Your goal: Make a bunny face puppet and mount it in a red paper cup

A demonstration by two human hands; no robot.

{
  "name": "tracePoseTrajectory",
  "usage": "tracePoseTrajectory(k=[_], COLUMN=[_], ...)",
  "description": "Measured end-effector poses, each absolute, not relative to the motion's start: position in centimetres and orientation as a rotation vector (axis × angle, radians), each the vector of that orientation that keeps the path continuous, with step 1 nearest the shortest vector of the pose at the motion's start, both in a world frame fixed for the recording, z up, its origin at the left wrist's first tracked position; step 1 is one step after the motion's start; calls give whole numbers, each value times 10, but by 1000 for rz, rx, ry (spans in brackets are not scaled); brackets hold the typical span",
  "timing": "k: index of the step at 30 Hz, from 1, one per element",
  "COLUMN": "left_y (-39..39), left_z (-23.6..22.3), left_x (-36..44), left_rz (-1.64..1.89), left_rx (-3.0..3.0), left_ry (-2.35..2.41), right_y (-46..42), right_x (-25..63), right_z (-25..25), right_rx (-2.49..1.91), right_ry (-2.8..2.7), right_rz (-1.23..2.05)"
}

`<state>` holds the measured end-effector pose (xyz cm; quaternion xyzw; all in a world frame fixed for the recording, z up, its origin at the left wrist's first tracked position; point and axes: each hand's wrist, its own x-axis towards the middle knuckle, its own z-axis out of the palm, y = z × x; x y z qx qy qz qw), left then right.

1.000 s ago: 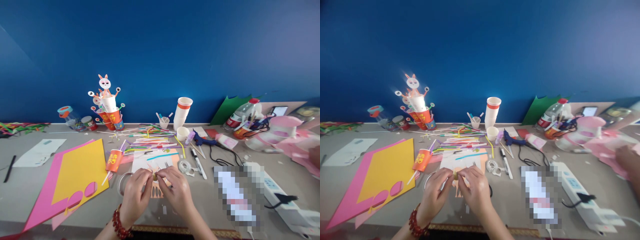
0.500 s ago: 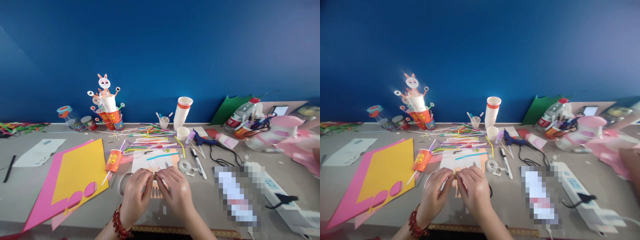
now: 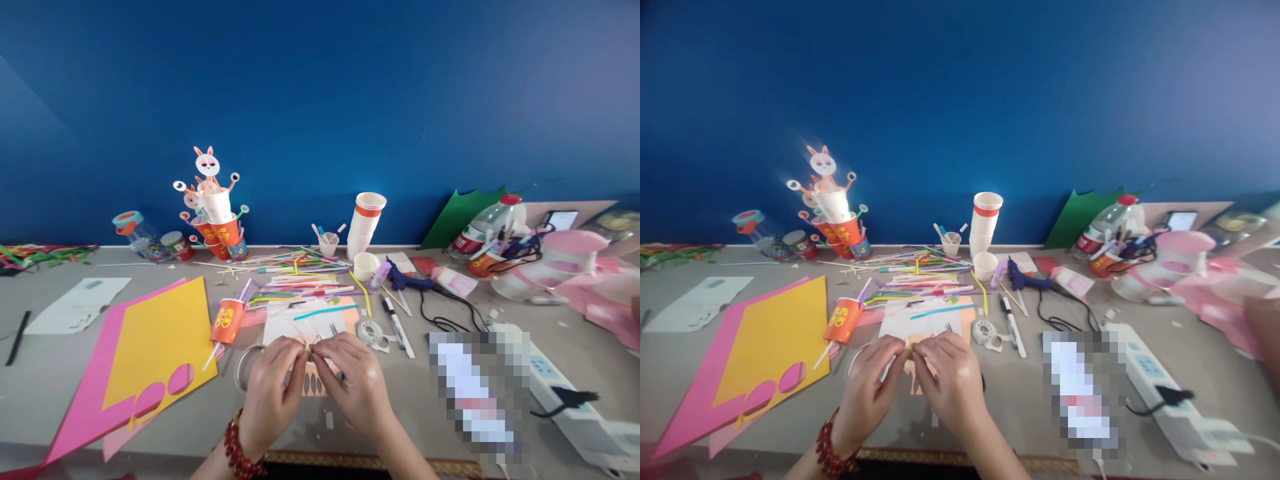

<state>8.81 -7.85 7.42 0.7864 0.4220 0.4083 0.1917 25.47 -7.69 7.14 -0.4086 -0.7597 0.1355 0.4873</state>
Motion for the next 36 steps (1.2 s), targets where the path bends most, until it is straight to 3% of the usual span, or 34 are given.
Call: tracePoseTrajectory(k=[36], left_y=[-80], left_z=[76], left_x=[87], left_rz=[1105], left_rx=[2195], left_ry=[1181], right_y=[-74], right_x=[261], right_z=[72], right_rx=[-948], right_ry=[-1960], right_rz=[341])
